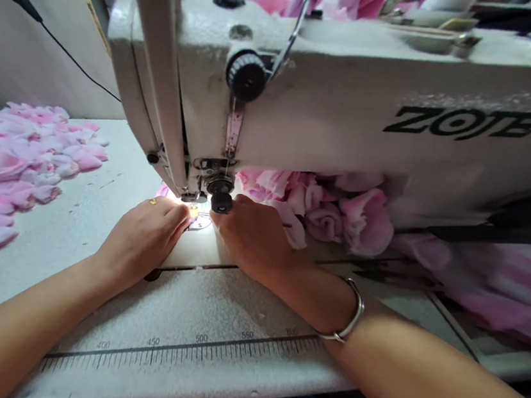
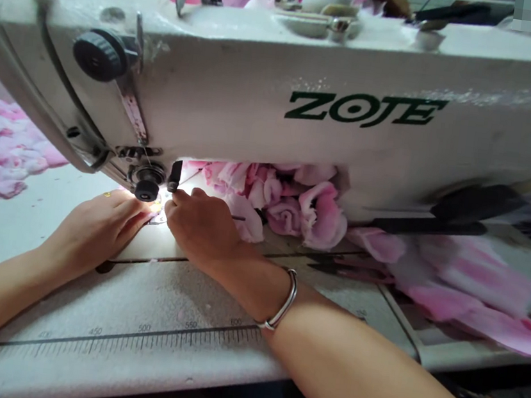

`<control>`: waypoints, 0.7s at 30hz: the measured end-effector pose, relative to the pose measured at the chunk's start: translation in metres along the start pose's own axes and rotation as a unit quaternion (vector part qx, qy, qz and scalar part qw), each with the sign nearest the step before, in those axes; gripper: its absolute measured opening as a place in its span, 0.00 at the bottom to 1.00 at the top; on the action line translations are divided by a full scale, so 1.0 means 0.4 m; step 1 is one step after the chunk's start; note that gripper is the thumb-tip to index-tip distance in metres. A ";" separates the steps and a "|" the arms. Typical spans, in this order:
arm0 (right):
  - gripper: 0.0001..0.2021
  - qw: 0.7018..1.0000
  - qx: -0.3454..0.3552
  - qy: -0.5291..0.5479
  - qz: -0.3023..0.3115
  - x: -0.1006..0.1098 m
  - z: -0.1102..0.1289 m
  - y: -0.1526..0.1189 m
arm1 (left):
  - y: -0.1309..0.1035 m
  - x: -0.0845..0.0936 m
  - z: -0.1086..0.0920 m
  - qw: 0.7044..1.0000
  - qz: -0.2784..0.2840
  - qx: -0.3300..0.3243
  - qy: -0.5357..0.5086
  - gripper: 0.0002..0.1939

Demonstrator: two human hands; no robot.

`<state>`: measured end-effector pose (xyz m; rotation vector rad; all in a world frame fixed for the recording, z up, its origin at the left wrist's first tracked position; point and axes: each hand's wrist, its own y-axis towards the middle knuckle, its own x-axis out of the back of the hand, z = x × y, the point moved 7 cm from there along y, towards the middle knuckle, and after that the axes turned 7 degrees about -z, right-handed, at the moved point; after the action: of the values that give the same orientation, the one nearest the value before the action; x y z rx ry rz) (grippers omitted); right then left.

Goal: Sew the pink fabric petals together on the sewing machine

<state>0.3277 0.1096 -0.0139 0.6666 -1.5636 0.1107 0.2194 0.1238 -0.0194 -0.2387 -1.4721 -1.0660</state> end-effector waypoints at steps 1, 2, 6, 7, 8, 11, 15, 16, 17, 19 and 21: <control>0.11 1.000 0.001 -0.003 -0.018 0.004 0.000 0.000 | 0.001 -0.002 0.002 1.000 0.001 0.003 -0.005 0.11; 0.11 0.999 0.001 -0.007 -0.033 0.007 -0.001 -0.001 | 0.002 -0.003 0.004 1.000 0.000 0.005 -0.011 0.10; 0.12 0.999 -0.003 -0.008 -0.043 0.001 -0.005 -0.001 | 0.000 0.002 0.012 0.999 -0.006 0.001 -0.049 0.07; 0.11 0.999 -0.004 -0.005 -0.040 -0.001 -0.007 -0.002 | -0.001 0.006 0.016 0.998 -0.008 0.001 -0.064 0.06; 0.11 0.999 -0.006 -0.001 -0.037 -0.002 -0.009 -0.002 | -0.003 0.012 0.023 0.997 -0.012 0.002 -0.073 0.04; 0.08 0.999 -0.016 0.013 -0.029 -0.004 -0.018 -0.007 | -0.007 0.037 0.045 0.998 -0.036 -0.003 -0.052 0.06; 0.06 0.998 -0.031 0.044 -0.036 -0.004 -0.032 -0.015 | -0.006 0.051 0.062 0.997 -0.058 -0.055 0.006 0.02; 0.07 0.997 -0.035 0.054 -0.040 -0.003 -0.034 -0.017 | -0.005 0.050 0.063 0.996 -0.058 -0.071 0.015 0.03; 0.07 0.996 -0.039 0.064 -0.044 -0.004 -0.037 -0.018 | -0.004 0.048 0.062 0.995 -0.054 -0.085 0.023 0.04; 0.08 0.995 -0.046 0.079 -0.046 -0.004 -0.039 -0.021 | -0.005 0.048 0.058 0.993 -0.047 -0.106 0.034 0.05; 0.08 0.993 -0.053 0.094 -0.048 -0.003 -0.041 -0.023 | -0.008 0.056 0.047 0.991 -0.042 -0.124 0.030 0.06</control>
<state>0.3463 0.1098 -0.0158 0.6273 -1.3449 0.0175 0.1991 0.1257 0.0018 -0.3196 -1.3052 -1.3157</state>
